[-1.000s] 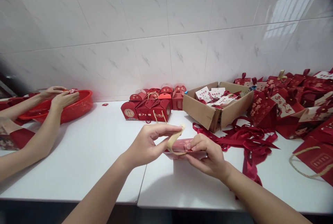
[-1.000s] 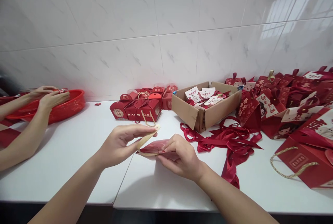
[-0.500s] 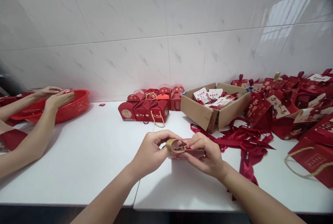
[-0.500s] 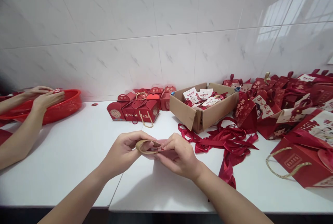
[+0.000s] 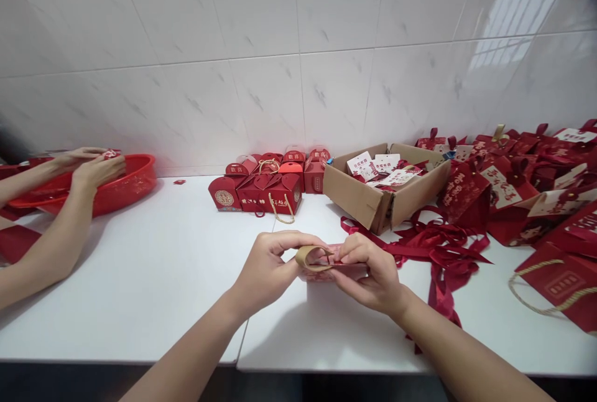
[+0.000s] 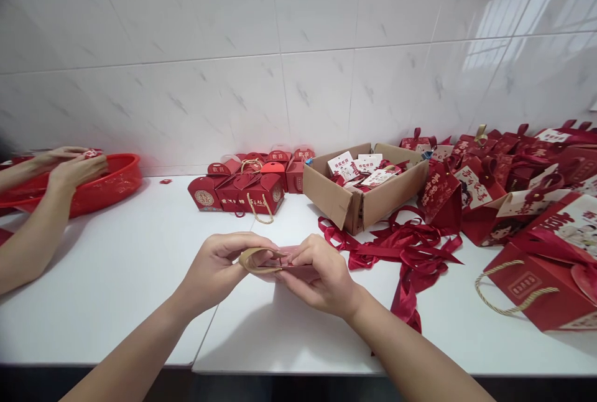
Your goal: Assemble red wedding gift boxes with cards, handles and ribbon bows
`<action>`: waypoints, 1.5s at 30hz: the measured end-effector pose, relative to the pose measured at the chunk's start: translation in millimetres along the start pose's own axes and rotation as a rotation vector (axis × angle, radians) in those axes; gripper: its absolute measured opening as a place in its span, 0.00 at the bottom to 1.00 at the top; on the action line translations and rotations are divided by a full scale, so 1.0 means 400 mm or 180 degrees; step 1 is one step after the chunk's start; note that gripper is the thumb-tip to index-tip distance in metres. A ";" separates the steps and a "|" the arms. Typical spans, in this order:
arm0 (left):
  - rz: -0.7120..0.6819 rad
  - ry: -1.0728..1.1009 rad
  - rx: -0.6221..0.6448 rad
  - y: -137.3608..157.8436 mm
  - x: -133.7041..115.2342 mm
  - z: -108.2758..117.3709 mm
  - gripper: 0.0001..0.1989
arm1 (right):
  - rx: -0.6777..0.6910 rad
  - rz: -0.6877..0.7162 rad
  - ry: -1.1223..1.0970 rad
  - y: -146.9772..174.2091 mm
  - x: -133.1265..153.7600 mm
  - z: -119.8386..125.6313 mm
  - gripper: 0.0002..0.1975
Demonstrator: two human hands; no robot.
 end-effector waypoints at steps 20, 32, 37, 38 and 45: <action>-0.0167 -0.0163 0.0085 0.019 0.002 -0.009 0.09 | 0.0005 -0.0088 -0.0012 0.004 -0.006 -0.003 0.15; 0.0082 -0.0549 0.0574 0.015 -0.023 -0.018 0.09 | -0.0042 0.0062 0.0110 -0.001 0.002 0.000 0.13; -0.0434 -0.0844 0.0613 0.026 -0.037 -0.013 0.11 | -0.0087 0.0233 0.0272 -0.002 0.014 0.003 0.12; -0.0553 -0.0871 0.0611 0.026 -0.033 -0.015 0.11 | -0.0103 0.0242 0.0319 -0.002 0.015 0.004 0.12; -0.1418 -0.0642 0.0192 -0.026 0.020 -0.027 0.08 | -0.0321 0.0115 0.0341 -0.006 -0.009 0.015 0.11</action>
Point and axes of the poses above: each hand's wrist, its own y-axis away from the middle knuckle, its own z-axis out of the back of the hand, x = y × z, the point moved 6 cm from there along -y, towards the middle knuckle, and after that the axes turned 6 degrees about x, right-handed, at the moved point
